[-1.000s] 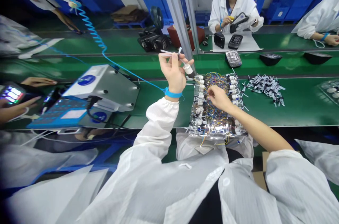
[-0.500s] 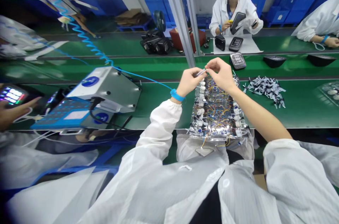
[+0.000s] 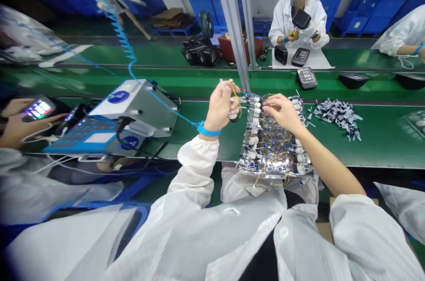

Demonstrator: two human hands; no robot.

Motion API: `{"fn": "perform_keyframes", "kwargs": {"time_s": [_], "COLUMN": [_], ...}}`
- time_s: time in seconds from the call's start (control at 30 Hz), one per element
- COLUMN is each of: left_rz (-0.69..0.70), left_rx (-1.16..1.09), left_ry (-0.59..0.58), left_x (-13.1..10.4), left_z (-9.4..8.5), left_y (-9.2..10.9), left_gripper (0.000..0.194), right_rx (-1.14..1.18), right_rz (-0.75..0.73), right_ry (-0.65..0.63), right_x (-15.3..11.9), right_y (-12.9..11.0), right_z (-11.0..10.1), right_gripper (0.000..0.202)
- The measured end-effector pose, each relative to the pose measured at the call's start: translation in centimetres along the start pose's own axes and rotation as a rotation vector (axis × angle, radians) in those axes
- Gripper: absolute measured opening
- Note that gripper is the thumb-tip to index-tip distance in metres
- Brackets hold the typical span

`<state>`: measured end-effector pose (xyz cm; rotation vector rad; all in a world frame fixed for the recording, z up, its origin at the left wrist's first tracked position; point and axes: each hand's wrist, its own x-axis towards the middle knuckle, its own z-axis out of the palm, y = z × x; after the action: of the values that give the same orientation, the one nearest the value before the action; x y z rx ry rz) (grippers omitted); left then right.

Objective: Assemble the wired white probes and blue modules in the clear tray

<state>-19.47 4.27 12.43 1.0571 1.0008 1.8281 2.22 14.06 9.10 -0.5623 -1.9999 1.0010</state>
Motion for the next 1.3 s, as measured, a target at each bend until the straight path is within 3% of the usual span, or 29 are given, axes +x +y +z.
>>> {"fn": "perform_keyframes", "kwargs": {"time_s": [0.2,0.3,0.43,0.53,0.8,1.0,1.17,1.3], "left_rz": [-0.057,-0.083,-0.163,-0.201,-0.158,0.125,0.096,0.216], "left_rx": [-0.084,-0.145,-0.171,-0.170,0.144,0.238,0.228,0.360], "left_ry": [0.027,-0.067,-0.275,-0.333,-0.145,-0.132,-0.098,-0.018], "left_x": [-4.5,-6.2,-8.3,-10.1,-13.4,-13.7,-13.8,-13.8], "left_z": [-0.6,-0.4,-0.3,0.0,0.3,0.2,0.3,0.4], "left_y": [0.2,-0.1,-0.7,-0.8,0.2,0.7,0.3,-0.4], "left_gripper": [0.051,0.054,0.062,0.059,0.040,0.021,0.010,0.006], "right_rx": [0.116,0.196,0.340,0.418,0.548,0.631,0.590,0.611], "right_rz": [-0.223,-0.254,-0.142,-0.078,-0.077,0.004,0.003,0.024], "right_ry": [0.313,0.396,0.281,0.140,-0.084,-0.087,-0.089,-0.076], "right_x": [-2.1,-3.1,-4.9,-6.4,-8.4,-8.6,-8.5,-8.4], "right_y": [-5.0,-6.9,-8.4,-9.1,-9.6,-9.1,-9.2,-9.4], "right_z": [-1.1,-0.9,-0.2,0.6,2.4,3.2,3.5,4.0], "right_gripper": [0.012,0.017,0.027,0.021,0.016,0.017,0.014,0.013]}}
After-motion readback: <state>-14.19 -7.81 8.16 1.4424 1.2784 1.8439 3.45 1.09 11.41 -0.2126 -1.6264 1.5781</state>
